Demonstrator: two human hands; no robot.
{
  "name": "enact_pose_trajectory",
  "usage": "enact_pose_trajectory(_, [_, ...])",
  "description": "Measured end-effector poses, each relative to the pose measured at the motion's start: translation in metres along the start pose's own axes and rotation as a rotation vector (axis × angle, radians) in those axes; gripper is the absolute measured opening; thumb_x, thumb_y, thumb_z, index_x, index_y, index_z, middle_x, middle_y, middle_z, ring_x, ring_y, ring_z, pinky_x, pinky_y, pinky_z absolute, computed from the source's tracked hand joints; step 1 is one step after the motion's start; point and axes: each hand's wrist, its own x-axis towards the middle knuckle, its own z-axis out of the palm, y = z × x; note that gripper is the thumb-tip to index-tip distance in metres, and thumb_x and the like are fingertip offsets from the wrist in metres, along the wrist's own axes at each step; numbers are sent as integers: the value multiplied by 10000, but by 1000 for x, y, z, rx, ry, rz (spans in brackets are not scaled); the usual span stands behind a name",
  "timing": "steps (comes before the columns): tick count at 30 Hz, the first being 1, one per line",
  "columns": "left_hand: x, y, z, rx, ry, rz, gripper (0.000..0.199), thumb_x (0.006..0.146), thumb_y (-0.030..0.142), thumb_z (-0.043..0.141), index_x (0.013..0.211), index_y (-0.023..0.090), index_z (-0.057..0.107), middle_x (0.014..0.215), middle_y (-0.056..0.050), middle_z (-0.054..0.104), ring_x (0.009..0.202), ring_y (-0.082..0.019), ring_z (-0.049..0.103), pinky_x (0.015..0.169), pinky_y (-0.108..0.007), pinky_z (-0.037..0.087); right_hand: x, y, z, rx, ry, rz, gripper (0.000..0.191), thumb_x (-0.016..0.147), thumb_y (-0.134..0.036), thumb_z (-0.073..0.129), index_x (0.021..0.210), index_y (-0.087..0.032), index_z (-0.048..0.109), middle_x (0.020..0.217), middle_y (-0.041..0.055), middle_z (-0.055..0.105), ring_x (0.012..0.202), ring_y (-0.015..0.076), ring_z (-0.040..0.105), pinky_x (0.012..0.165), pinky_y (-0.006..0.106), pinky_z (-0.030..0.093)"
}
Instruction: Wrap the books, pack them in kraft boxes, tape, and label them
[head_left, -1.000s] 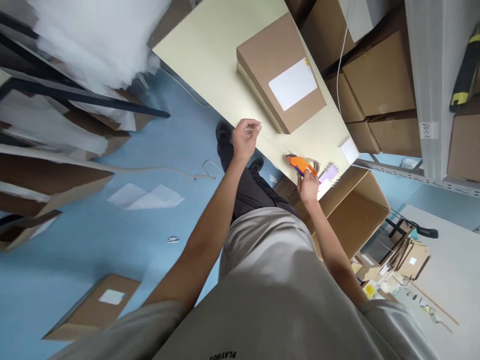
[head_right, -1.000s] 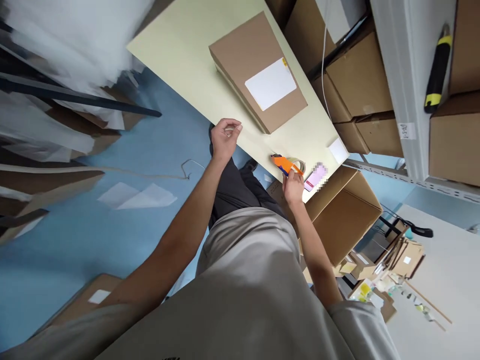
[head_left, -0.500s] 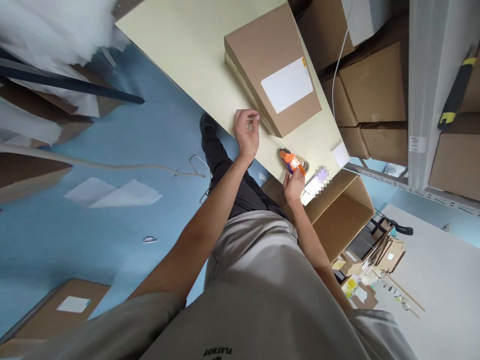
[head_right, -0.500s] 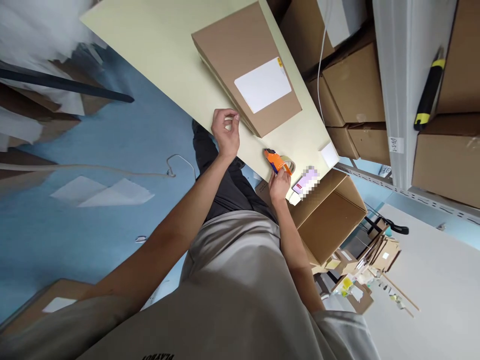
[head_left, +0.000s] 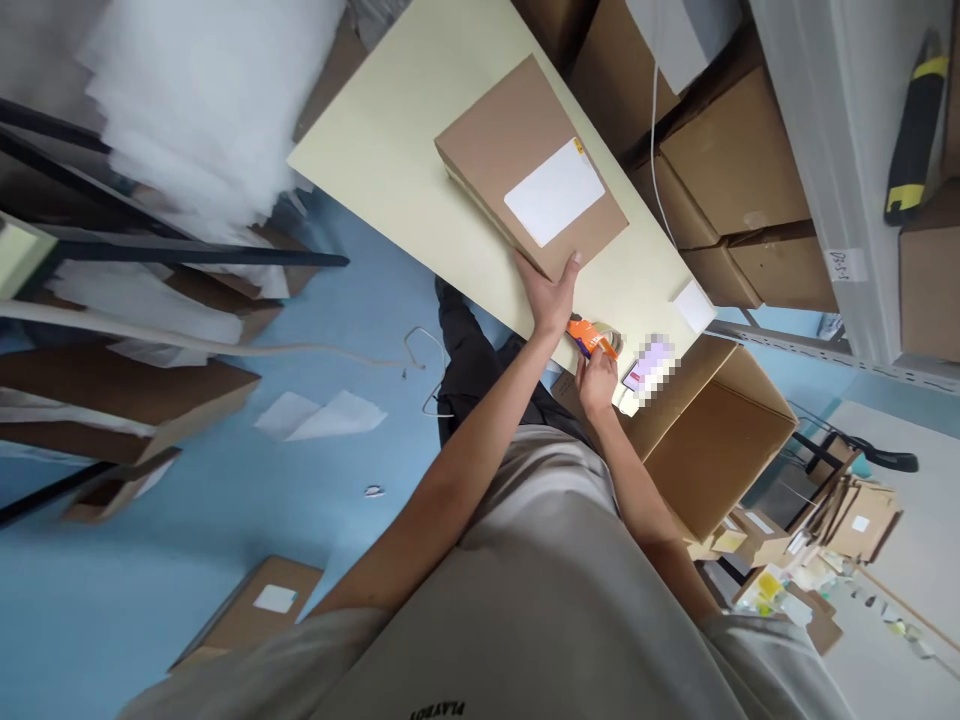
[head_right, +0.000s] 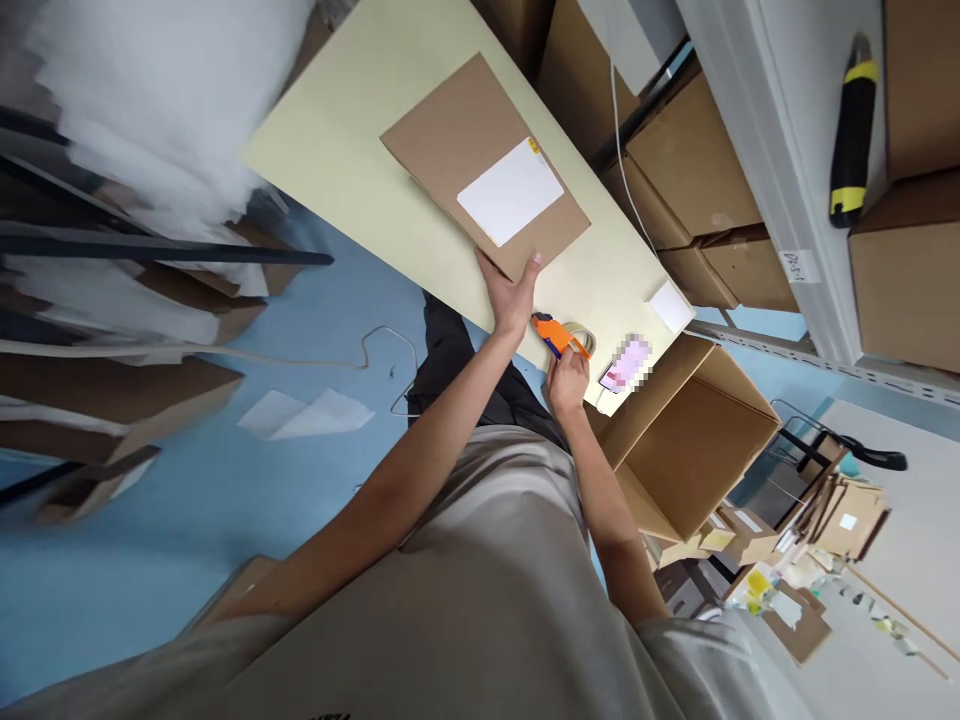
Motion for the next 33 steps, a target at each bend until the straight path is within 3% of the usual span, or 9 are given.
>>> enact_pose_trajectory(3, [15,6,-13,16,81,-10,1195,858,943,762,1732,251,332,1734,-248,509,1599,-359,576,1346,-565,494,-1,-8,0,-1,-44,-37,392,1185,-326,447,1337,-52,683,1088,239,793,1100,355,758,1098,509,589])
enact_pose_trajectory(9, [50,31,-80,159,-133,42,996,816,887,856,1584,322,565,1591,-159,679,1527,-346,647,1352,-583,478,4,-60,0,10,-252,-272,397,1196,-262,460,1437,-4,641,1207,273,807,1189,318,755,1188,436,521])
enact_pose_trajectory(12, [63,47,-96,243,-175,72,959,810,899,845,1543,325,615,1562,-154,699,1502,-343,663,1343,-587,483,9,-86,-2,73,-279,-350,430,1194,-243,434,1498,0,617,1282,281,804,1239,330,750,1220,446,486])
enact_pose_trajectory(15, [71,54,-101,295,-234,73,991,786,942,821,1518,300,637,1498,-168,728,1458,-335,691,1304,-572,525,17,-92,-6,116,-264,-310,453,1202,-261,413,1502,8,618,1245,282,817,1201,341,764,1200,464,491])
enact_pose_trajectory(19, [76,49,-104,312,-227,60,1031,737,974,823,1488,291,645,1486,-179,726,1430,-328,702,1284,-570,539,17,-53,-12,112,-211,-193,427,1202,-248,438,1486,9,628,1206,286,827,1150,327,772,1179,448,505])
enact_pose_trajectory(25, [77,40,-108,334,-203,61,1083,706,1001,814,1480,265,637,1502,-193,717,1416,-321,708,1287,-552,538,3,63,-36,16,-239,-55,363,1176,-277,566,1395,-9,675,1155,295,831,1114,360,750,1033,461,565])
enact_pose_trajectory(27, [79,40,-109,324,-213,62,1085,715,981,828,1494,253,625,1523,-204,706,1431,-327,701,1298,-552,529,23,91,-52,11,-192,-39,369,1167,-265,573,1400,5,666,1158,312,824,1093,369,745,1005,474,570])
enact_pose_trajectory(29, [80,41,-109,326,-225,47,1086,723,961,839,1512,251,609,1550,-205,694,1466,-338,681,1317,-561,511,61,101,-69,19,-135,-63,367,1167,-246,551,1419,1,651,1150,296,831,1091,365,748,1060,492,557])
enact_pose_trajectory(33, [83,50,-111,401,-290,-12,1087,758,935,825,1563,253,564,1596,-185,676,1557,-351,619,1366,-552,463,144,76,-97,-74,-119,-132,419,1188,-241,408,1496,-15,579,1243,276,833,1148,354,763,1134,494,540])
